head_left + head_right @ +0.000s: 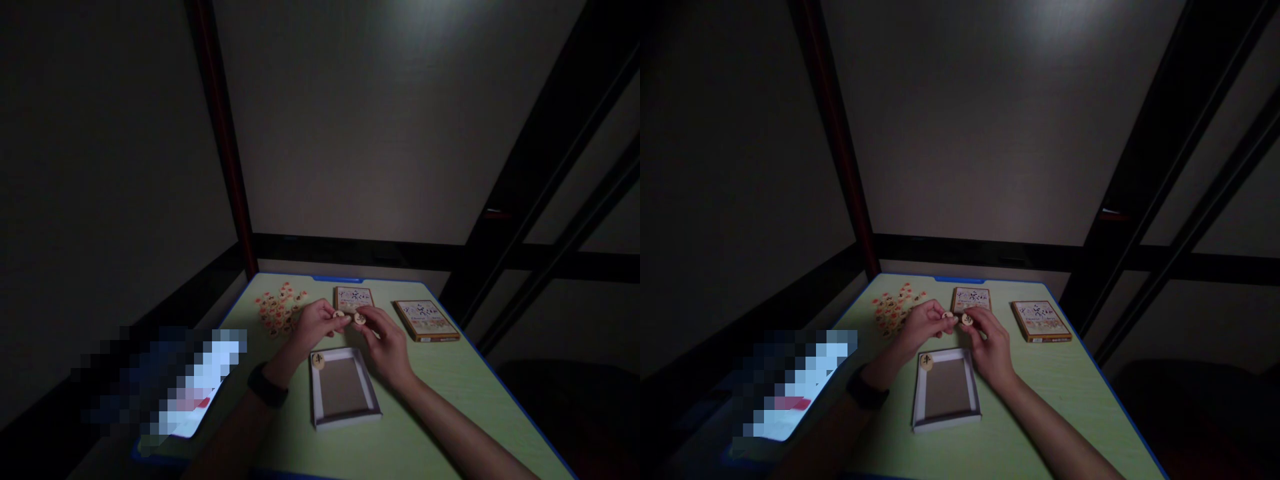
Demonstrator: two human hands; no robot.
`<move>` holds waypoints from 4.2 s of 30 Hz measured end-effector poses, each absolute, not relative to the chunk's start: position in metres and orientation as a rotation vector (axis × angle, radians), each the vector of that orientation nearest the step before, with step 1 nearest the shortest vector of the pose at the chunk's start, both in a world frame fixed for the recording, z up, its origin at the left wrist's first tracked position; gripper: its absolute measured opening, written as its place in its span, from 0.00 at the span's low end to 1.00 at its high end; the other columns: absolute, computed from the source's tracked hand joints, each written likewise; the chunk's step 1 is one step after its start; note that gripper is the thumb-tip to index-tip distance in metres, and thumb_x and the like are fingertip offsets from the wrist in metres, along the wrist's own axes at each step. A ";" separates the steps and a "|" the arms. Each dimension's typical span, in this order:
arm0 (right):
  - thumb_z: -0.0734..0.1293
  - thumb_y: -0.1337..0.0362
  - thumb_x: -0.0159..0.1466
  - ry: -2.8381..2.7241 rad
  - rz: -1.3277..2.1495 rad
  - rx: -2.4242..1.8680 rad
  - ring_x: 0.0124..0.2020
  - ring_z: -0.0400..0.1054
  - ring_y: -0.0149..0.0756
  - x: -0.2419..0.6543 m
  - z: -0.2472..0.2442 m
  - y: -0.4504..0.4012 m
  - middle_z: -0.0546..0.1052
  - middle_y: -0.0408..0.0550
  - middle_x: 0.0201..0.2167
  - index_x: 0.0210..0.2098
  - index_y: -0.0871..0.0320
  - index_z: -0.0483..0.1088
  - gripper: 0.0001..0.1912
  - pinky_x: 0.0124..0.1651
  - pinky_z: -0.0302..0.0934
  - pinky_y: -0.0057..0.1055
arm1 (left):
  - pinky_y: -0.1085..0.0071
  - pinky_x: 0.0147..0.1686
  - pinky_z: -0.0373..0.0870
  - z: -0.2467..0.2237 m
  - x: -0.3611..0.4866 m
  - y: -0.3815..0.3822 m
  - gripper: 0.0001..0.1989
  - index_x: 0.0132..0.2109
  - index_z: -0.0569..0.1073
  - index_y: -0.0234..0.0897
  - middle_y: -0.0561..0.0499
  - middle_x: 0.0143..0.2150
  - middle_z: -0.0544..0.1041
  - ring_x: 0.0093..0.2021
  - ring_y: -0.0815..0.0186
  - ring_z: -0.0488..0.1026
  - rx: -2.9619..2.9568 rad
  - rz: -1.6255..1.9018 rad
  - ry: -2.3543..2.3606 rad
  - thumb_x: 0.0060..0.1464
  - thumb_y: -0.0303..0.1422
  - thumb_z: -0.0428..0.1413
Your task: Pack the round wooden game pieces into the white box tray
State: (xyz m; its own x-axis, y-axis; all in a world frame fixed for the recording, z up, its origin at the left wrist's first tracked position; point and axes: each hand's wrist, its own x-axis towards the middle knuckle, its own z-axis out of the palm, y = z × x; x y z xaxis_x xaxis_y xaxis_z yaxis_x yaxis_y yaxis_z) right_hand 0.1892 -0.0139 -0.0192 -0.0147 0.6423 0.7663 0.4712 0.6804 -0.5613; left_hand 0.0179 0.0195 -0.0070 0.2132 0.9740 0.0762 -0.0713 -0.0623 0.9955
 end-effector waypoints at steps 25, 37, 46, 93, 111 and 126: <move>0.66 0.66 0.65 -1.851 0.058 -0.842 0.42 0.76 0.40 0.194 -0.031 -0.009 0.81 0.50 0.40 0.45 0.54 0.73 0.09 0.46 0.72 0.37 | 0.71 0.31 0.78 0.005 0.029 0.004 0.23 0.35 0.77 0.28 0.45 0.28 0.81 0.28 0.62 0.80 1.111 0.974 0.924 0.45 0.47 0.67; 0.63 0.67 0.67 -1.945 -0.013 -0.850 0.39 0.75 0.40 0.195 -0.027 -0.013 0.79 0.51 0.40 0.48 0.55 0.67 0.10 0.42 0.71 0.36 | 0.72 0.28 0.76 -0.001 0.030 0.008 0.24 0.30 0.77 0.29 0.47 0.29 0.80 0.28 0.65 0.78 1.135 0.988 0.939 0.31 0.43 0.73; 0.63 0.69 0.66 -1.955 -0.012 -0.836 0.42 0.74 0.40 0.195 -0.029 -0.012 0.78 0.51 0.41 0.50 0.55 0.66 0.13 0.44 0.70 0.37 | 0.68 0.33 0.78 0.000 0.027 0.007 0.25 0.34 0.78 0.29 0.44 0.31 0.81 0.31 0.62 0.79 1.158 0.969 0.871 0.34 0.45 0.71; 0.61 0.68 0.67 -2.122 -0.163 -0.881 0.42 0.73 0.45 0.194 -0.025 -0.017 0.78 0.55 0.42 0.53 0.56 0.64 0.15 0.44 0.70 0.42 | 0.75 0.27 0.72 -0.001 0.025 0.009 0.16 0.41 0.78 0.32 0.48 0.30 0.81 0.31 0.64 0.79 1.395 0.865 0.895 0.45 0.35 0.65; 0.63 0.71 0.63 -2.603 -0.008 -0.877 0.36 0.71 0.40 0.169 -0.024 -0.038 0.75 0.49 0.35 0.39 0.57 0.66 0.05 0.38 0.69 0.34 | 0.65 0.38 0.68 0.016 -0.005 0.013 0.20 0.40 0.80 0.33 0.37 0.38 0.81 0.38 0.54 0.78 2.262 0.563 2.141 0.61 0.34 0.44; 0.63 0.75 0.63 -2.468 0.316 -0.942 0.40 0.71 0.40 0.170 -0.029 -0.032 0.71 0.52 0.42 0.45 0.57 0.68 0.12 0.42 0.71 0.35 | 0.63 0.41 0.72 0.011 0.007 0.004 0.19 0.41 0.80 0.32 0.37 0.38 0.81 0.40 0.54 0.79 2.387 0.421 2.005 0.61 0.32 0.44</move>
State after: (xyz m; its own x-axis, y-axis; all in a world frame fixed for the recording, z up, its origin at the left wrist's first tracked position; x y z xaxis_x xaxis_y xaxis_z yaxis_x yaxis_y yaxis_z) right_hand 0.1700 -0.0321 -0.0287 -0.6501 0.6747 0.3494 0.5649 0.7368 -0.3716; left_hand 0.0074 0.0044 0.0112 0.1516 0.9668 0.2058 0.9678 -0.1875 0.1679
